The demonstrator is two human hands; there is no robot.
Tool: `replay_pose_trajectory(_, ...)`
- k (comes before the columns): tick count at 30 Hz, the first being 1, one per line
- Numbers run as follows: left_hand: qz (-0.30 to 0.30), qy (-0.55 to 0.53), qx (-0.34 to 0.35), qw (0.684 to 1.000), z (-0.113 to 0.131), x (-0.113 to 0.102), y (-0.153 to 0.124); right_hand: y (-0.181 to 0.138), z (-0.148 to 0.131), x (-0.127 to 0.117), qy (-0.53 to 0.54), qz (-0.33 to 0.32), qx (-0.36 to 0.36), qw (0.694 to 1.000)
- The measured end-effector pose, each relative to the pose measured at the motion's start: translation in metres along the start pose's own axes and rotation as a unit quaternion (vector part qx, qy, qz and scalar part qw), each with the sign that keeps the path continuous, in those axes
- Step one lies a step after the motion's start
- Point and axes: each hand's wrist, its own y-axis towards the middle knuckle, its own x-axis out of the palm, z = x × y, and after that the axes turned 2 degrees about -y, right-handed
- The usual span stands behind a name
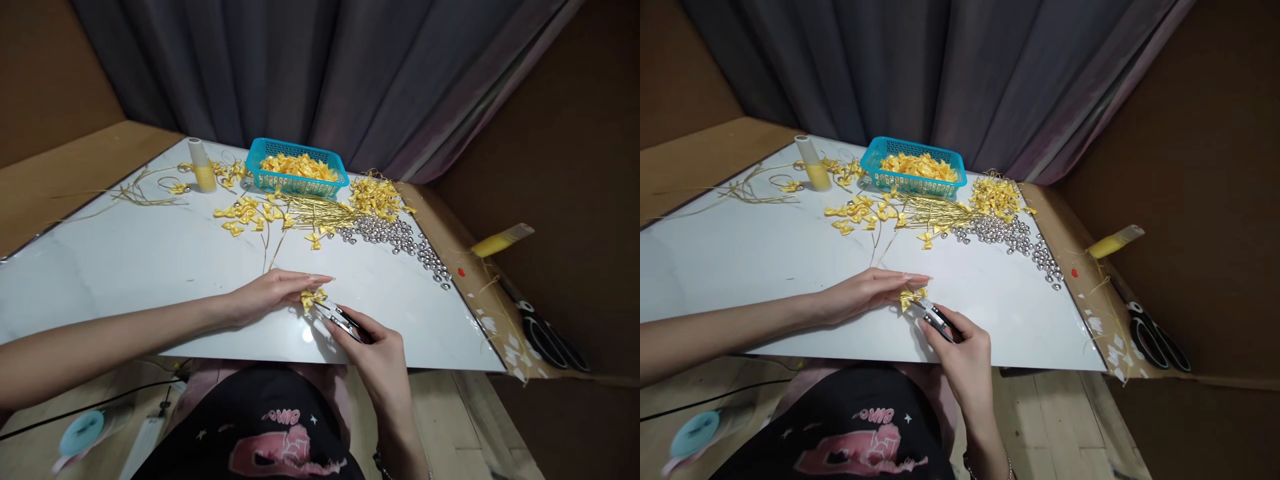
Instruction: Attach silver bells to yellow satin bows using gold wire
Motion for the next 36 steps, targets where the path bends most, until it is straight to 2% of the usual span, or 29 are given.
replay_pose_trajectory(6, 0.002, 0.005, 0.001, 1.0, 0.0, 0.001, 0.0, 0.002, 0.011, 0.016, -0.083, 0.063, -0.117, 0.988)
replay_pose_trajectory(10, -0.009, -0.009, 0.004, 1.0, 0.0, 0.001, 0.0, 0.0, 0.016, 0.024, -0.146, 0.09, -0.198, 0.965)
replay_pose_trajectory(17, -0.018, -0.019, 0.013, 1.0, -0.001, 0.001, 0.001, -0.001, 0.017, 0.031, -0.19, 0.131, -0.289, 0.929)
replay_pose_trajectory(26, -0.017, 0.002, 0.012, 1.0, -0.002, 0.0, -0.001, -0.003, 0.019, 0.034, -0.192, 0.133, -0.318, 0.919)
replay_pose_trajectory(36, -0.011, 0.022, 0.008, 1.0, -0.002, 0.0, -0.001, -0.005, 0.017, 0.031, -0.213, 0.106, -0.307, 0.921)
